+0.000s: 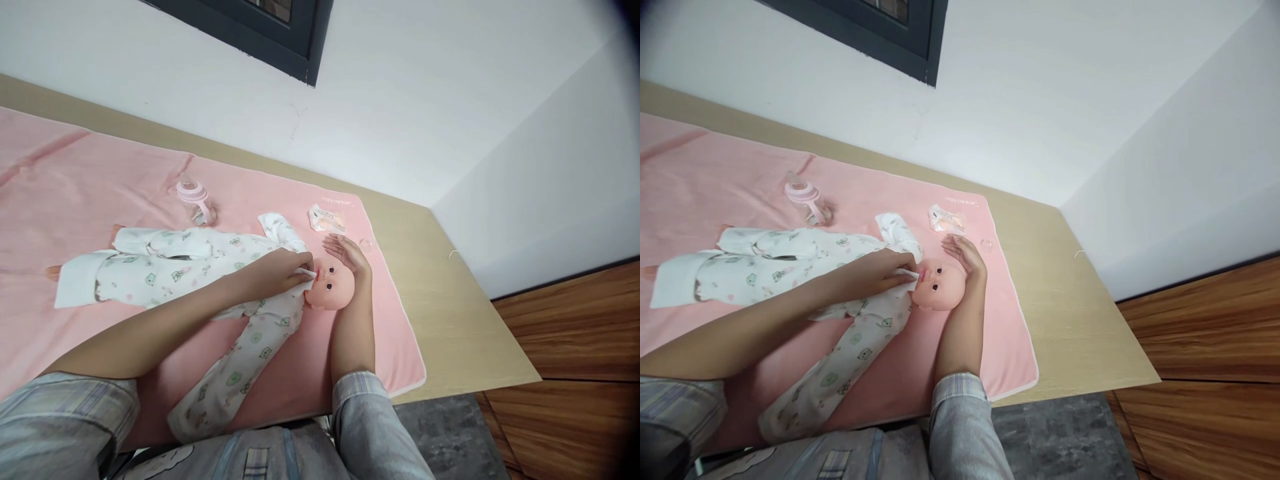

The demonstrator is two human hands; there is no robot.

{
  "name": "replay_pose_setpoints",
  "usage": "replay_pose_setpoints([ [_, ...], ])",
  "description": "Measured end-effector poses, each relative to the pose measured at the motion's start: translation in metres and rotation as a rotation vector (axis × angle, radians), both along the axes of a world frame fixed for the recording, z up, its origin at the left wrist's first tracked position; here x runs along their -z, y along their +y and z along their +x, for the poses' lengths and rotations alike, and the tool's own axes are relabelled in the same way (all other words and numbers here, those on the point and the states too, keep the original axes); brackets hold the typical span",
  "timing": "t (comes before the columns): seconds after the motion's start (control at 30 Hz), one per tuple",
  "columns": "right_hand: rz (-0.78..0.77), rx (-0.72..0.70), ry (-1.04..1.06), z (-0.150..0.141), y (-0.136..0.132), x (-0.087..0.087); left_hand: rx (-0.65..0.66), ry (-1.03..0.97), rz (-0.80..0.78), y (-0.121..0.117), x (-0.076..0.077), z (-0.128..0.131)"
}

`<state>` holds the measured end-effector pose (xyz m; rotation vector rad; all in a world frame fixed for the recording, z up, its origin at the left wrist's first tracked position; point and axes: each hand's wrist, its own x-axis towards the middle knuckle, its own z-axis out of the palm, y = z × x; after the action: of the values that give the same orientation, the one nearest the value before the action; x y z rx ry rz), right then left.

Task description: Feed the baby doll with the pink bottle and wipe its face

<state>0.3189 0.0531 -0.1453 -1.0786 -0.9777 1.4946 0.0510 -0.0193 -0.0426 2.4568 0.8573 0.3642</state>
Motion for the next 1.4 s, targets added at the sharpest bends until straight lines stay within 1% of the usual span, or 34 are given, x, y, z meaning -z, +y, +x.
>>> replay_pose_setpoints([
  [0.1,0.002,0.015,0.003,0.001,0.002,0.003,0.006,-0.013,0.032,-0.001,0.000,0.001],
  [0.23,-0.010,0.034,0.012,0.002,0.004,0.006,0.027,-0.040,-0.025,-0.005,-0.010,-0.001],
  [0.33,0.001,0.034,0.024,0.003,0.005,0.008,0.010,0.012,-0.067,-0.008,-0.019,-0.005],
  [0.43,0.011,0.029,0.039,0.004,0.006,0.010,-0.004,0.081,-0.107,-0.011,-0.024,-0.007],
  [0.53,0.013,0.029,0.039,0.004,0.008,0.012,-0.050,0.093,-0.149,-0.014,-0.020,-0.006],
  [0.6,0.015,0.034,0.035,0.004,0.008,0.011,-0.079,0.099,-0.137,-0.016,-0.015,-0.005],
  [0.7,0.003,0.046,0.019,0.002,0.007,0.009,-0.073,0.104,-0.061,-0.015,-0.007,-0.003],
  [0.83,-0.003,0.055,0.008,0.001,0.006,0.007,-0.016,0.036,0.095,-0.011,0.001,0.002],
  [0.9,0.001,0.058,0.007,0.001,0.006,0.007,-0.005,0.001,0.140,-0.008,0.004,0.005],
  [1.27,-0.002,0.059,0.003,0.001,0.007,0.007,-0.012,0.010,0.175,-0.007,0.009,0.009],
  [1.4,-0.002,0.059,0.014,0.002,0.009,0.009,-0.027,-0.010,0.152,-0.006,0.010,0.010],
])
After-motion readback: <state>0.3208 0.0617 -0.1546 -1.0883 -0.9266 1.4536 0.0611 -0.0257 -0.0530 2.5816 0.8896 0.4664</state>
